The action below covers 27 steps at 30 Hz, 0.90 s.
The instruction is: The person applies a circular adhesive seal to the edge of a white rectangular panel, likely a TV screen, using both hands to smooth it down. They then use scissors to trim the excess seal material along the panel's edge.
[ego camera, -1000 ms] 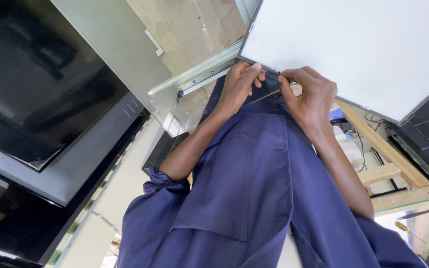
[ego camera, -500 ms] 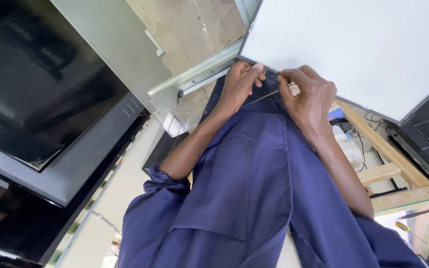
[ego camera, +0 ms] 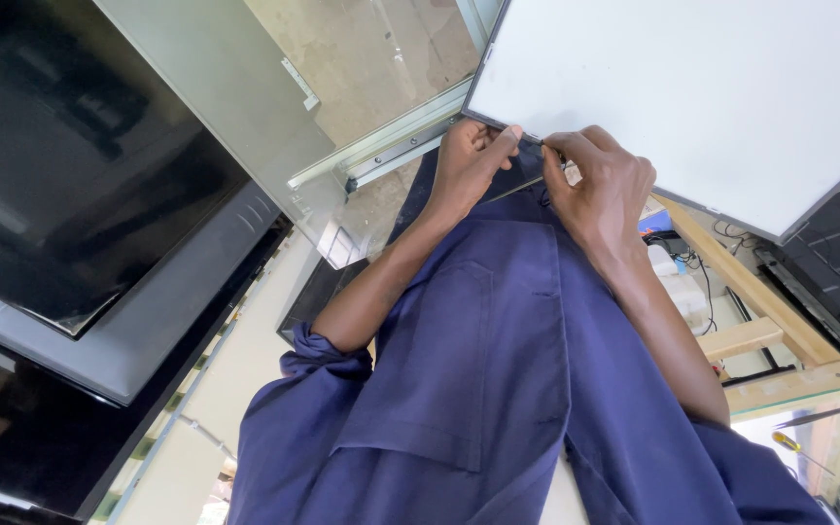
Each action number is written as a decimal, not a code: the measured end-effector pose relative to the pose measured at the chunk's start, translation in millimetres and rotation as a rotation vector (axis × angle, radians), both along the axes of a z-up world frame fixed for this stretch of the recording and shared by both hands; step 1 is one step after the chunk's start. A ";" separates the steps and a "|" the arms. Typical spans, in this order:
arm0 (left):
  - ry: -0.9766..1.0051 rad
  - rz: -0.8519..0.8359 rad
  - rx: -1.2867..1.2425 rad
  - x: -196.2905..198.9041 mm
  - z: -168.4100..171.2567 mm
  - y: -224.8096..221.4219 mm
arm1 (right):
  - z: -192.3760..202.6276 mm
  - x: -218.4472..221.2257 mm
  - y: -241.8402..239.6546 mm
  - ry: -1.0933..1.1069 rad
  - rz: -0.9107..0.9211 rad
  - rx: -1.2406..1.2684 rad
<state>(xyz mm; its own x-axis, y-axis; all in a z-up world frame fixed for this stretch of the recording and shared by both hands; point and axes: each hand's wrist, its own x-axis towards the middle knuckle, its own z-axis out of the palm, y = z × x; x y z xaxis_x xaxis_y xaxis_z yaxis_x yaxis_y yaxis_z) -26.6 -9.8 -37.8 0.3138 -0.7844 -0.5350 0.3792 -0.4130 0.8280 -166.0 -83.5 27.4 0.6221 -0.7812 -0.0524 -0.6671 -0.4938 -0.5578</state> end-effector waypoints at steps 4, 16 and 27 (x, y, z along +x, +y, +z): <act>-0.038 0.043 0.042 -3.6 0.1 1.0 | -0.1 -3.4 -0.1 0.015 0.005 -0.016; -0.030 0.227 0.165 -3.0 -13.2 -8.8 | 38.4 -72.3 -5.3 0.312 0.093 0.029; -0.045 0.205 0.150 0.5 -11.1 -8.4 | 52.3 -123.7 6.6 0.053 0.107 0.103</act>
<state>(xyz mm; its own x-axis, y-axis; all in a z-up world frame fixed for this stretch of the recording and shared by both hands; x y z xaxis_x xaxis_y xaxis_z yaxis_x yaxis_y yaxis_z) -26.1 -18.2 -48.9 0.4842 -0.6151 -0.6222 0.4318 -0.4505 0.7814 -289.7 -76.9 79.7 0.6958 -0.6994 -0.1635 -0.6434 -0.5057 -0.5747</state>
